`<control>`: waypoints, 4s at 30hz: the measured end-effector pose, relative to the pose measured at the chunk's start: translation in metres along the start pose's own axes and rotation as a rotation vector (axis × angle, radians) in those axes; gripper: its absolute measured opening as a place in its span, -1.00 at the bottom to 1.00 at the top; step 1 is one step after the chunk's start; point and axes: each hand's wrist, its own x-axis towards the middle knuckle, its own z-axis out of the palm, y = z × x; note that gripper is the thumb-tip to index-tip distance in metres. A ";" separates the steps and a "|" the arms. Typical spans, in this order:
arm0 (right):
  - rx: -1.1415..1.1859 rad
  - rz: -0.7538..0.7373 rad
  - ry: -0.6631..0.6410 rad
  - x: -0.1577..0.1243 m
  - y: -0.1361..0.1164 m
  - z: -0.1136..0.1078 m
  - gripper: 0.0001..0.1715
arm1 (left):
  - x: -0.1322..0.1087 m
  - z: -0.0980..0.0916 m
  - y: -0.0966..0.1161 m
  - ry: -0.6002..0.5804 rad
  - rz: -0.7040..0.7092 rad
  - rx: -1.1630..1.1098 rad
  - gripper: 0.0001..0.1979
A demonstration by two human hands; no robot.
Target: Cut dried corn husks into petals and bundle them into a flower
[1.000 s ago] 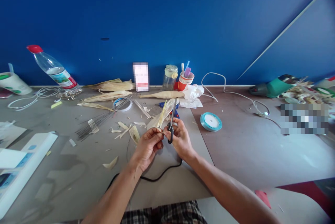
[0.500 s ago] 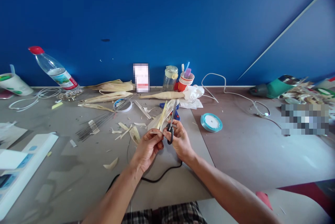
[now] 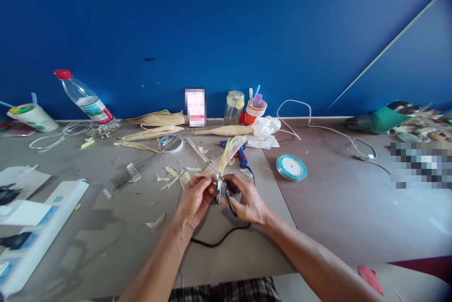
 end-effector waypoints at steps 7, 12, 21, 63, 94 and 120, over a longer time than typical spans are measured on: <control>-0.104 -0.021 -0.042 -0.002 -0.004 0.004 -0.66 | -0.001 0.000 0.002 -0.056 0.040 0.002 -0.88; -0.116 -0.032 -0.035 -0.001 -0.004 0.004 -0.67 | -0.001 -0.003 0.003 -0.106 0.058 -0.011 -0.90; -0.125 -0.039 -0.087 -0.001 -0.005 0.000 -0.67 | -0.001 -0.003 0.004 -0.120 0.042 0.022 -0.91; -0.090 0.038 -0.088 -0.001 -0.010 0.004 -0.71 | -0.001 -0.002 0.008 -0.017 0.007 0.027 -0.83; -0.278 0.261 0.191 0.013 0.018 -0.008 -0.60 | 0.002 -0.007 0.010 -0.007 0.005 -0.006 -0.73; -0.351 -0.086 -0.155 0.008 -0.003 -0.025 -0.59 | 0.004 -0.006 0.003 0.108 0.110 0.316 -0.85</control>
